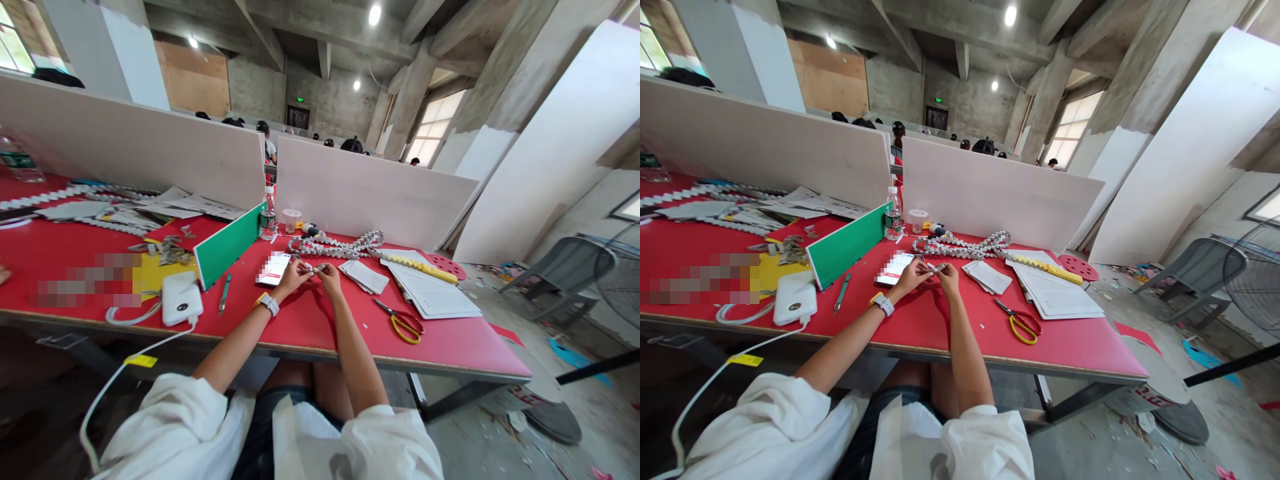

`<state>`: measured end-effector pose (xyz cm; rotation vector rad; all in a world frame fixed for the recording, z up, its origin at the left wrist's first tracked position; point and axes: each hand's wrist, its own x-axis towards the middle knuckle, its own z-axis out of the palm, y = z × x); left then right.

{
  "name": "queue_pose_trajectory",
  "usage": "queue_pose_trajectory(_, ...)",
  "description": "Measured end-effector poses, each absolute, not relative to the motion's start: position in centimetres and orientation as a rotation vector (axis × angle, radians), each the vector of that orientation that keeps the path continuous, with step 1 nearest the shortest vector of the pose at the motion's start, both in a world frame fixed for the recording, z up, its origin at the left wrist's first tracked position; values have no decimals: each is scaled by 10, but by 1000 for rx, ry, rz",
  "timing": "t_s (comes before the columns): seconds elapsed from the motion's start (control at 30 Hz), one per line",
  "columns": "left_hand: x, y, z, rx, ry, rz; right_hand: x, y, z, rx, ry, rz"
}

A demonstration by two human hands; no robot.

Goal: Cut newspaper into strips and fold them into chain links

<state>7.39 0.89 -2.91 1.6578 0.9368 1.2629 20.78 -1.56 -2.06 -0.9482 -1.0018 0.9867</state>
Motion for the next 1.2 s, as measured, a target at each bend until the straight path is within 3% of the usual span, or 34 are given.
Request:
queue_pose_trajectory(0.3, 73, 8, -31, 1784, 1004, 1022, 205, -18, -16, -954, -981, 986)
queue_pose_trajectory(0.6, 74, 8, -32, 1781, 946, 1087, 208, -13, -16, -973, -919, 961)
queue_pose_trajectory(0.93, 75, -6, -16, 1867, 944, 1125, 216, -9, -23, -906, -750, 1253)
queue_pose_trajectory(1.2, 79, -10, -15, 2053, 985, 1206, 209, -9, -24, -1021, -732, 1240)
